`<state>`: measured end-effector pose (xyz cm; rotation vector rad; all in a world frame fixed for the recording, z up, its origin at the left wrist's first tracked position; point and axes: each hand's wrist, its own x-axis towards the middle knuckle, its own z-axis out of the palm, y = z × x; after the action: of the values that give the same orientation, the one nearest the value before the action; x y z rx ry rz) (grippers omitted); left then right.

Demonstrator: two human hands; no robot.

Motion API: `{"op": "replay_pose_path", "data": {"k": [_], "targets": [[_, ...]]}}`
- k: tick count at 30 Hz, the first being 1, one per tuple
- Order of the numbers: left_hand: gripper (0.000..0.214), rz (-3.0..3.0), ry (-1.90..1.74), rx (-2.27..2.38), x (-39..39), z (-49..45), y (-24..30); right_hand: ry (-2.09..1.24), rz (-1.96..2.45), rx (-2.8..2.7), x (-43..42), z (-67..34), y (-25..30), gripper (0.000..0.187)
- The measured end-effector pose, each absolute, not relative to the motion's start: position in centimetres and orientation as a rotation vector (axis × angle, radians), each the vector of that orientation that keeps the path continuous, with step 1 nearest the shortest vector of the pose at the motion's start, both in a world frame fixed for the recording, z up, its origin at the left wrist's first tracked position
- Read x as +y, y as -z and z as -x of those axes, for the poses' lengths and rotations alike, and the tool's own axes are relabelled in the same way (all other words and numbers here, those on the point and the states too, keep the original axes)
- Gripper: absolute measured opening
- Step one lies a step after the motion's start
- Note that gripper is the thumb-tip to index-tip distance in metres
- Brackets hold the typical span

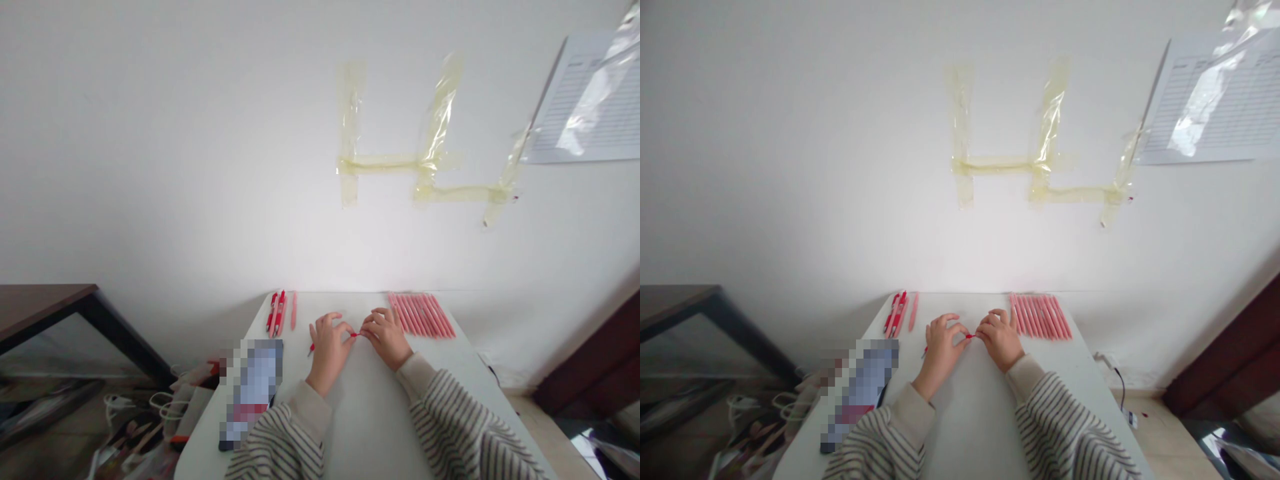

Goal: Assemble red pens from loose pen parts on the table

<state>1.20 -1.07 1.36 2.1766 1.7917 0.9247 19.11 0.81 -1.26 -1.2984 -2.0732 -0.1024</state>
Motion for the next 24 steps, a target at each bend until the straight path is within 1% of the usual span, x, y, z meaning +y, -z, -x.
{"op": "replay_pose_path", "data": {"k": [10, 20, 24], "targets": [[0.013, -2.141, -0.942, 1.807, -0.71, -1.21, -1.05, 0.154, 1.269, -2.081, 1.00, -19.22, 1.38, 0.014], [0.009, -2.156, -0.987, 1.766, -0.79, -1.21, -1.17, 0.037, 1.223, -2.050, 1.09, -19.48, 1.45, 0.016], [0.009, -2.133, -0.994, 1.787, -0.83, -1.24, -1.16, 0.040, 1.221, -2.051, 1.06, -19.54, 1.36, 0.017]]}}
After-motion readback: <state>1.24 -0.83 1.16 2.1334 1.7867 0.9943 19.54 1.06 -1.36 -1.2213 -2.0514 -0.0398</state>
